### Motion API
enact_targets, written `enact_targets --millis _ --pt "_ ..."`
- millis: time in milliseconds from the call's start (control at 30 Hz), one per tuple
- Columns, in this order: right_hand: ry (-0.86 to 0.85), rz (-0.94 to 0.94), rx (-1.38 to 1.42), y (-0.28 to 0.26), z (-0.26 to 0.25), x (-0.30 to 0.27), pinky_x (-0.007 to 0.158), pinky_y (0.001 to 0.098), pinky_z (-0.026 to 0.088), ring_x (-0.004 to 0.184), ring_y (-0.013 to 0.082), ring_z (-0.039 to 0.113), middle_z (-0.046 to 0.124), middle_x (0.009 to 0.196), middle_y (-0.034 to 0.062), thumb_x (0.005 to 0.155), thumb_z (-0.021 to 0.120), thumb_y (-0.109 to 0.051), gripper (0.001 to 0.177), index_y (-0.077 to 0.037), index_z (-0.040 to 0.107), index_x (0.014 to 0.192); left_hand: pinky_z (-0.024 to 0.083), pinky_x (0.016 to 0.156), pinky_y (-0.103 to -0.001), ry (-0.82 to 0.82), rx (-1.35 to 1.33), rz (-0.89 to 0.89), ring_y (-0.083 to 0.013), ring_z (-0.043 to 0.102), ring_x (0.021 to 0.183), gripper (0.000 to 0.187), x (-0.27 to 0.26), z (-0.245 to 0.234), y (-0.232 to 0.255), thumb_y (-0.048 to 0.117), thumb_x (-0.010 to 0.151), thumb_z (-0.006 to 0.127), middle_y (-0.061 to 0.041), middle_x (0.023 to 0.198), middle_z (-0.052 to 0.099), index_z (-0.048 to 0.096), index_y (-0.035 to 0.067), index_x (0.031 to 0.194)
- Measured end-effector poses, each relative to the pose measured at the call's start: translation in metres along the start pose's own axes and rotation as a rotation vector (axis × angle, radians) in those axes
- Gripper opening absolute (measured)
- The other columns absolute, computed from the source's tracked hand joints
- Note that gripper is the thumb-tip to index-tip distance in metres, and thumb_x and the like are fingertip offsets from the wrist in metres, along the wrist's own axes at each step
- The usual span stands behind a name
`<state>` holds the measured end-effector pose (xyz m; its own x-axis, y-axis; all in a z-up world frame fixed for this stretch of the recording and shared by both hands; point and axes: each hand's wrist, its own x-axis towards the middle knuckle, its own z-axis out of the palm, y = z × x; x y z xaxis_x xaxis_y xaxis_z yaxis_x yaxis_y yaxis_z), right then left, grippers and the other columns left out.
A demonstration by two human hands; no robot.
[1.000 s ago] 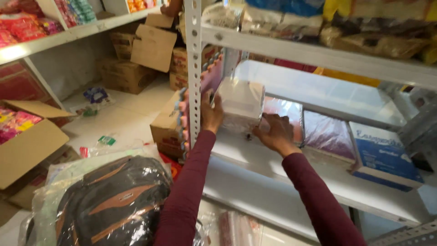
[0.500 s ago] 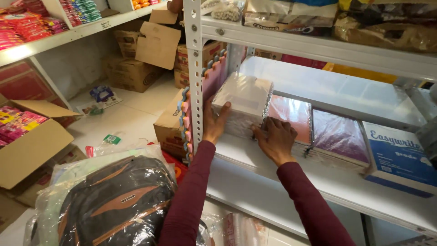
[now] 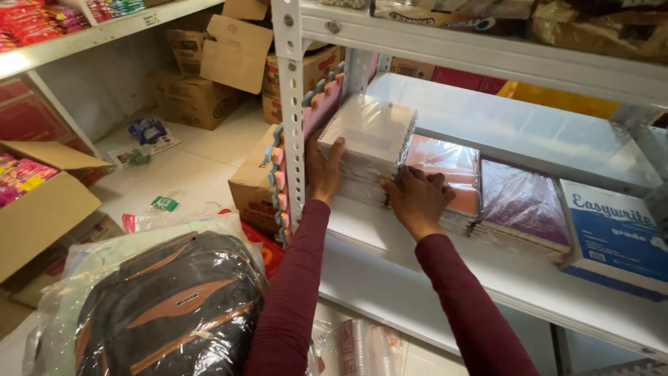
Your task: The person sits on the floor and organizes stationery items, including notebooks and plastic-wrapped packages, by placing them onto metal shelves. They handle various items such as spiral notebooks and boxed goods, arranging them neatly on the shelf.
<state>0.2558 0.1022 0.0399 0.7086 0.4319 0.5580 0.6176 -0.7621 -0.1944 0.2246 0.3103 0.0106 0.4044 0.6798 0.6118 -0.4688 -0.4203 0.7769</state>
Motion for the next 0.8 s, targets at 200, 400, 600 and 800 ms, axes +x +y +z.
enact_targets --millis 200,400,600,800 --pt "-0.013 0.040 -0.037 -0.003 0.006 0.002 0.088 0.0644 0.034 0.113 0.0414 0.054 0.071 0.114 0.0047 0.094 0.055 -0.064 0.053 -0.016 0.075 0.105 0.037 0.118 -0.041 0.096 -0.024 0.045 -0.0315 0.053 0.135 0.059 -0.002 0.005 -0.002 0.031 0.094 0.071 -0.019 0.141 0.060 0.055 -0.002 0.140" --pt "-0.037 0.037 -0.063 -0.003 0.009 0.005 0.092 0.0651 0.033 0.118 0.0414 0.051 0.067 0.124 0.0034 0.095 0.055 -0.059 0.050 -0.016 0.075 0.110 0.035 0.118 -0.040 0.121 -0.035 0.065 -0.0311 0.051 0.137 0.056 -0.005 0.008 0.003 0.027 0.097 0.069 -0.019 0.143 0.058 0.053 -0.003 0.142" --pt "-0.075 0.051 -0.082 0.003 0.014 0.000 0.094 0.0641 0.033 0.119 0.0406 0.050 0.062 0.134 0.0050 0.093 0.061 -0.053 0.053 -0.013 0.066 0.127 0.033 0.121 -0.042 0.125 0.057 0.100 -0.0352 0.049 0.140 0.061 -0.012 0.008 0.012 0.029 0.100 0.066 -0.024 0.147 0.055 0.047 -0.006 0.146" --pt "0.087 -0.215 0.177 0.036 0.006 -0.026 0.106 0.0550 0.038 0.126 0.0421 0.049 0.058 0.142 0.0164 0.076 0.076 -0.028 0.071 -0.007 0.056 0.141 0.015 0.126 -0.053 0.060 0.450 0.194 -0.0510 0.021 0.152 0.082 -0.069 -0.003 0.035 0.024 0.100 0.062 -0.041 0.161 0.022 0.018 -0.017 0.156"
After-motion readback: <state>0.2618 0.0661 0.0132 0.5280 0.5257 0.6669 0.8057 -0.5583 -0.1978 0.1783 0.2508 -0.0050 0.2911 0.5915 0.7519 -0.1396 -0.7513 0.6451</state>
